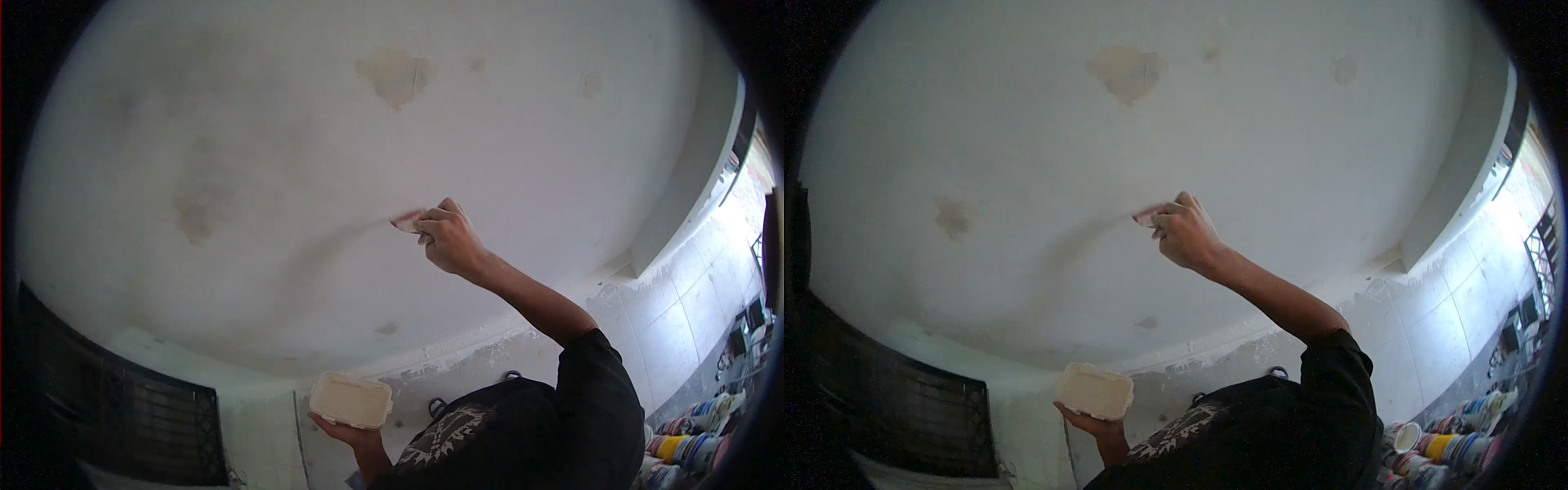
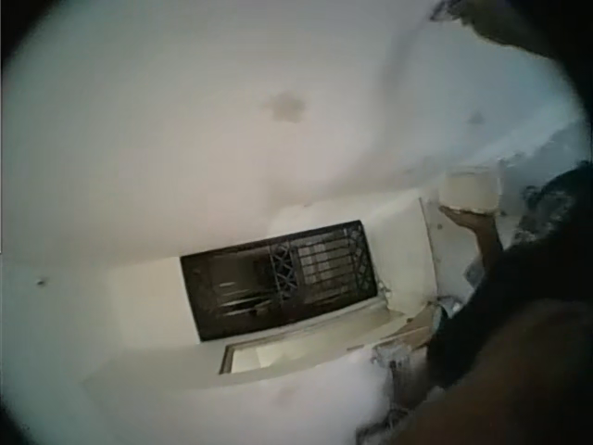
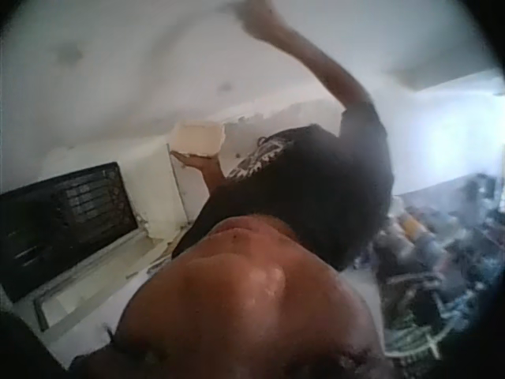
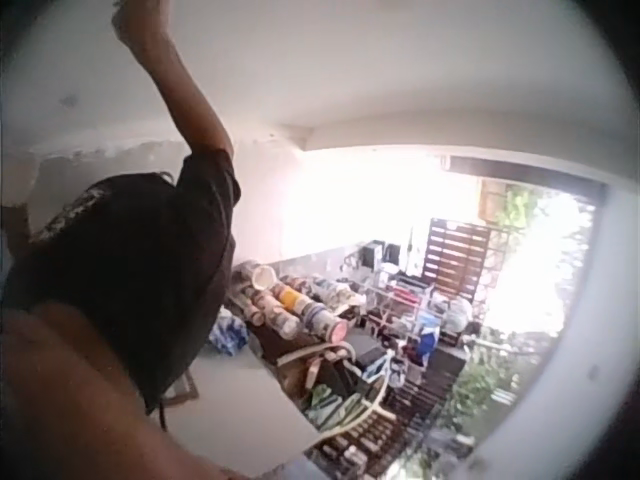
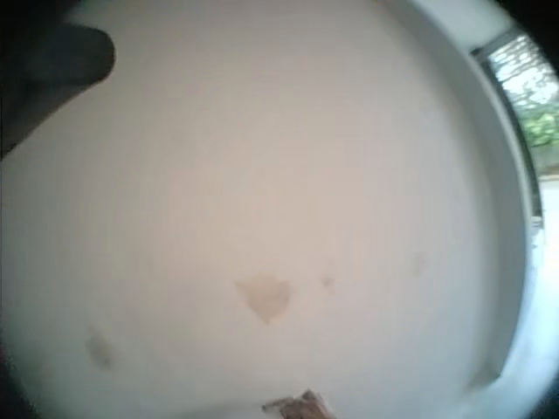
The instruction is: The person scoops wall filler from a container onto a putty knife and applies the filler onto spots across the walls.
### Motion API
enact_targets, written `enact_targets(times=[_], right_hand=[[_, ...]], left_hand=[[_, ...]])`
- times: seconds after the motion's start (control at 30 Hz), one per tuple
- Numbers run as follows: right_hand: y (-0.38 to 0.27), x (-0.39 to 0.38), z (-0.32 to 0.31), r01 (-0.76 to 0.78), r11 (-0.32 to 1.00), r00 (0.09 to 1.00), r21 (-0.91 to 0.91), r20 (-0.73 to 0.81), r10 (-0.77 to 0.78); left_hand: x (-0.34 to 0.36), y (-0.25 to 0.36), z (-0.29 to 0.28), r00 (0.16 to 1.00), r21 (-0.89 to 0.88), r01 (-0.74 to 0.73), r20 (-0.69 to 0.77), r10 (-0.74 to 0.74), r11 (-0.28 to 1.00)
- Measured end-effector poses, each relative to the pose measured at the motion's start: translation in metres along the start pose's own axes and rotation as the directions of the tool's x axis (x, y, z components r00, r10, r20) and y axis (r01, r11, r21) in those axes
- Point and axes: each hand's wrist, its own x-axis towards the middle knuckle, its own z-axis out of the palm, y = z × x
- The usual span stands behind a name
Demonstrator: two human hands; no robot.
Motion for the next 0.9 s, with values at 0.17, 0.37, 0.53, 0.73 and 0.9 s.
enact_targets(times=[0.17, 0.37, 0.53, 0.73, 0.9], right_hand=[[-0.004, 0.055, -0.057, -0.263, 0.936, 0.964, 0.232, 0.094, 0.248], [-0.019, 0.078, -0.133, -0.218, 0.389, 0.904, 0.895, 0.036, 0.425], [-0.002, 0.084, -0.122, 0.089, 0.37, 0.841, 0.925, -0.269, 0.469], [0.043, 0.107, -0.08, -0.053, 0.612, 0.636, 0.789, -0.446, 0.63], [0.029, 0.056, -0.129, -0.14, 0.841, 0.421, 0.522, -0.738, 0.528]], left_hand=[[0.049, 0.042, -0.029, 0.998, -0.002, 0.017, 0.059, -0.017, 1.0], [0.082, 0.061, -0.053, 0.995, 0.03, 0.028, 0.093, -0.031, 0.999], [0.092, 0.068, -0.054, 0.978, 0.039, 0.102, 0.179, -0.108, 0.994], [0.099, 0.083, -0.041, 0.98, 0.077, 0.16, 0.107, -0.167, 0.984], [0.11, 0.083, -0.048, 0.98, 0.096, 0.166, 0.098, -0.175, 0.981]])
